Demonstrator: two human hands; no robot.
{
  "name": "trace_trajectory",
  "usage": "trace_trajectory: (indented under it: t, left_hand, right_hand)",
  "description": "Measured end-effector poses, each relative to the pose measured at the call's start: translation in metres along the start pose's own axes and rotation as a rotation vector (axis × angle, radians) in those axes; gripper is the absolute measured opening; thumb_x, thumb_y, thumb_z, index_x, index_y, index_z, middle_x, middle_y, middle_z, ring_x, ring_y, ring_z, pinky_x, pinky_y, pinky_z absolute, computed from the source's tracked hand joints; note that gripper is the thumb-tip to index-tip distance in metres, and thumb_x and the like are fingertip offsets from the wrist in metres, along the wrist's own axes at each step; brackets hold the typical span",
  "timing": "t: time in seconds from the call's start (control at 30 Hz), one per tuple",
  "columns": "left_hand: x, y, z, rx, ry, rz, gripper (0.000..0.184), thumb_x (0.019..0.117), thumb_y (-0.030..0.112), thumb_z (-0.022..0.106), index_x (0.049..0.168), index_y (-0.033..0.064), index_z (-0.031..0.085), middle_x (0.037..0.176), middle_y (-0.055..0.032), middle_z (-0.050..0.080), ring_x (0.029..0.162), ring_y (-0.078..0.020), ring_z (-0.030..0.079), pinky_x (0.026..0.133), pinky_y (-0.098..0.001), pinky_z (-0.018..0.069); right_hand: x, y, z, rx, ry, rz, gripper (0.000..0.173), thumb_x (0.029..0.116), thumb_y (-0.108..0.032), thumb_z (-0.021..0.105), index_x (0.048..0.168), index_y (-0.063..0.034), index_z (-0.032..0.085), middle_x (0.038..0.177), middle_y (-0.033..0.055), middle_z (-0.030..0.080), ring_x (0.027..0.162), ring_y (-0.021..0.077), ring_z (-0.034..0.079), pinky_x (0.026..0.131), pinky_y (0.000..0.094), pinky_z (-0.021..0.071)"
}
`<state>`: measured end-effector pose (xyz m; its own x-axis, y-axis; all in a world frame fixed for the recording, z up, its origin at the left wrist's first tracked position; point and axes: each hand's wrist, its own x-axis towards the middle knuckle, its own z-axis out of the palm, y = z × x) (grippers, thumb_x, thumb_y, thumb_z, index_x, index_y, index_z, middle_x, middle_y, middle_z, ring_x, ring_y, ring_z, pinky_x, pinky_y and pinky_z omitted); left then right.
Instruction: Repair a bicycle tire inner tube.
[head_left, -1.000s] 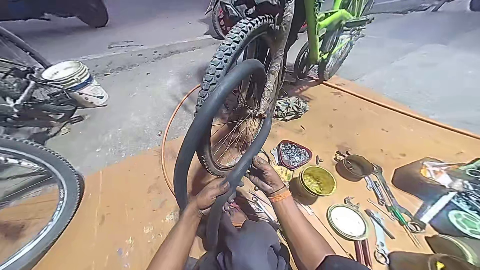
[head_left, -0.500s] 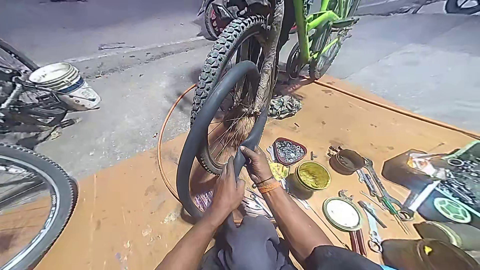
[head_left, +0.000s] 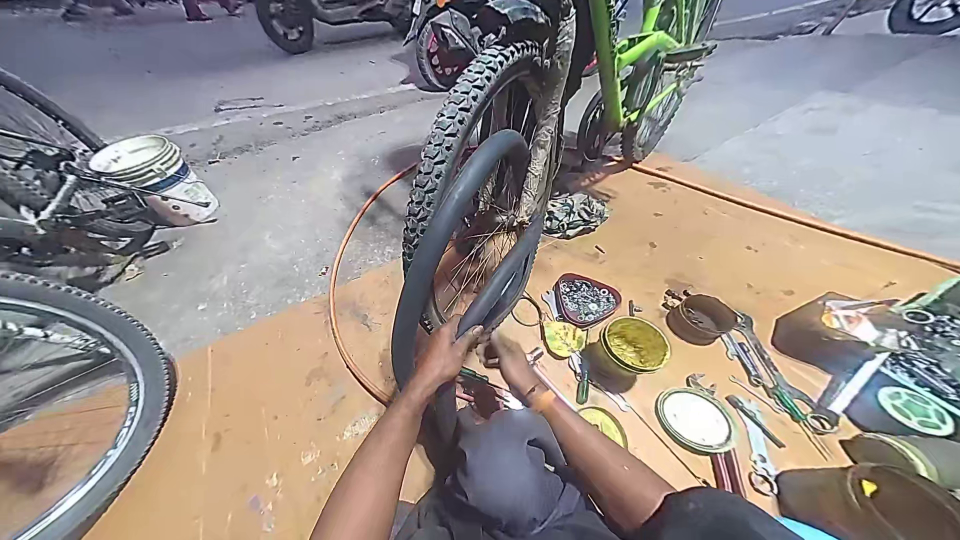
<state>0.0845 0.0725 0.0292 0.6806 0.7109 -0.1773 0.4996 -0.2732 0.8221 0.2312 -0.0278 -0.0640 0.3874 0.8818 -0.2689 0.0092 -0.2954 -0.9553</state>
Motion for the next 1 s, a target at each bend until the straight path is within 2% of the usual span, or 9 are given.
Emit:
trace_trajectory:
  t: [0.07, 0.13, 0.37, 0.57, 0.67, 0.77, 0.83, 0.9, 1.0]
  left_hand:
    - [0.0, -0.002, -0.002, -0.021, -0.029, 0.011, 0.045, 0.1037, 0.048, 0.054, 0.123, 0.0089, 0.064, 0.094, -0.0083, 0.069, 0.083, -0.019, 0.068, 0.081, -0.0434, 0.0568]
    - [-0.001, -0.003, -0.003, -0.068, -0.062, 0.022, 0.041, 0.1044, 0.044, 0.054, 0.119, 0.0078, 0.065, 0.09, -0.0069, 0.068, 0.079, -0.0167, 0.067, 0.079, -0.0403, 0.0567]
    - [-0.001, -0.006, -0.001, -0.316, -0.189, -0.017, 0.034, 0.1073, 0.035, 0.052, 0.117, 0.0059, 0.065, 0.081, -0.002, 0.066, 0.068, -0.0114, 0.063, 0.067, -0.0296, 0.0559]
    - [-0.003, 0.007, 0.003, -0.294, -0.229, 0.059, 0.033, 0.1072, 0.035, 0.05, 0.115, 0.0068, 0.066, 0.08, -0.0002, 0.066, 0.07, -0.0111, 0.063, 0.07, -0.031, 0.0559]
    - [-0.001, 0.004, 0.003, -0.305, -0.223, 0.08, 0.033, 0.1069, 0.032, 0.051, 0.119, 0.0062, 0.067, 0.087, -0.0013, 0.068, 0.076, -0.0105, 0.065, 0.075, -0.0313, 0.0573]
    - [-0.004, -0.002, 0.007, -0.391, -0.214, 0.045, 0.032, 0.1072, 0.028, 0.049, 0.121, 0.0045, 0.066, 0.089, -0.0022, 0.069, 0.077, -0.0102, 0.066, 0.074, -0.0303, 0.0586]
    - [-0.004, -0.004, 0.011, -0.475, -0.238, 0.06, 0.03, 0.1076, 0.023, 0.047, 0.12, 0.0004, 0.064, 0.087, -0.0018, 0.068, 0.075, -0.0091, 0.066, 0.071, -0.0289, 0.0588]
    - [-0.004, -0.005, 0.021, -0.557, -0.238, 0.093, 0.029, 0.1075, 0.022, 0.047, 0.115, -0.0011, 0.062, 0.084, 0.0012, 0.068, 0.074, -0.0058, 0.066, 0.07, -0.0267, 0.0587]
    - [-0.007, 0.0, 0.032, -0.649, -0.186, 0.01, 0.035, 0.1039, 0.035, 0.056, 0.114, 0.0035, 0.067, 0.097, 0.0044, 0.072, 0.091, -0.0026, 0.068, 0.086, -0.0262, 0.0582]
  right_hand:
    - [-0.017, 0.039, 0.009, -0.524, -0.249, 0.144, 0.045, 0.1077, -0.04, 0.044, 0.118, -0.0046, 0.07, 0.112, 0.0173, 0.072, 0.107, 0.0307, 0.069, 0.097, 0.0544, 0.0527]
    - [-0.041, 0.059, 0.024, -0.815, -0.457, 0.204, 0.043, 0.1042, -0.041, 0.05, 0.118, -0.0066, 0.072, 0.118, 0.0201, 0.071, 0.115, 0.0374, 0.066, 0.098, 0.0614, 0.0492]
    - [-0.045, 0.062, 0.044, -1.031, -0.804, 0.185, 0.036, 0.1048, -0.027, 0.051, 0.122, 0.0007, 0.067, 0.124, 0.0293, 0.065, 0.118, 0.049, 0.062, 0.094, 0.0713, 0.0468]
    - [-0.038, 0.073, 0.027, -0.834, -0.677, 0.188, 0.038, 0.0972, -0.04, 0.06, 0.125, -0.0154, 0.07, 0.122, 0.018, 0.07, 0.117, 0.0384, 0.065, 0.097, 0.0666, 0.0495]
    - [-0.036, 0.078, 0.005, -0.451, -0.407, 0.016, 0.034, 0.1006, -0.034, 0.054, 0.125, -0.0178, 0.07, 0.116, 0.0067, 0.074, 0.111, 0.0209, 0.069, 0.1, 0.0504, 0.0535]
    - [-0.037, 0.033, -0.011, -0.03, -0.095, -0.103, 0.032, 0.1081, -0.028, 0.048, 0.118, -0.0077, 0.07, 0.102, 0.0026, 0.074, 0.096, 0.0117, 0.07, 0.089, 0.0355, 0.0587]
    - [-0.033, -0.004, -0.022, 0.15, -0.007, -0.23, 0.035, 0.1068, -0.02, 0.052, 0.133, 0.0014, 0.058, 0.112, 0.0082, 0.071, 0.101, 0.0147, 0.069, 0.091, 0.0338, 0.0597]
    - [-0.025, -0.027, -0.03, 0.238, 0.025, -0.341, 0.056, 0.1023, -0.02, 0.06, 0.15, 0.0021, 0.039, 0.122, 0.0141, 0.066, 0.106, 0.0202, 0.068, 0.094, 0.0363, 0.0594]
    - [-0.019, -0.034, -0.041, 0.223, 0.055, -0.43, 0.068, 0.0983, -0.024, 0.069, 0.155, -0.0041, 0.038, 0.116, 0.0117, 0.07, 0.1, 0.0204, 0.071, 0.09, 0.0382, 0.062]
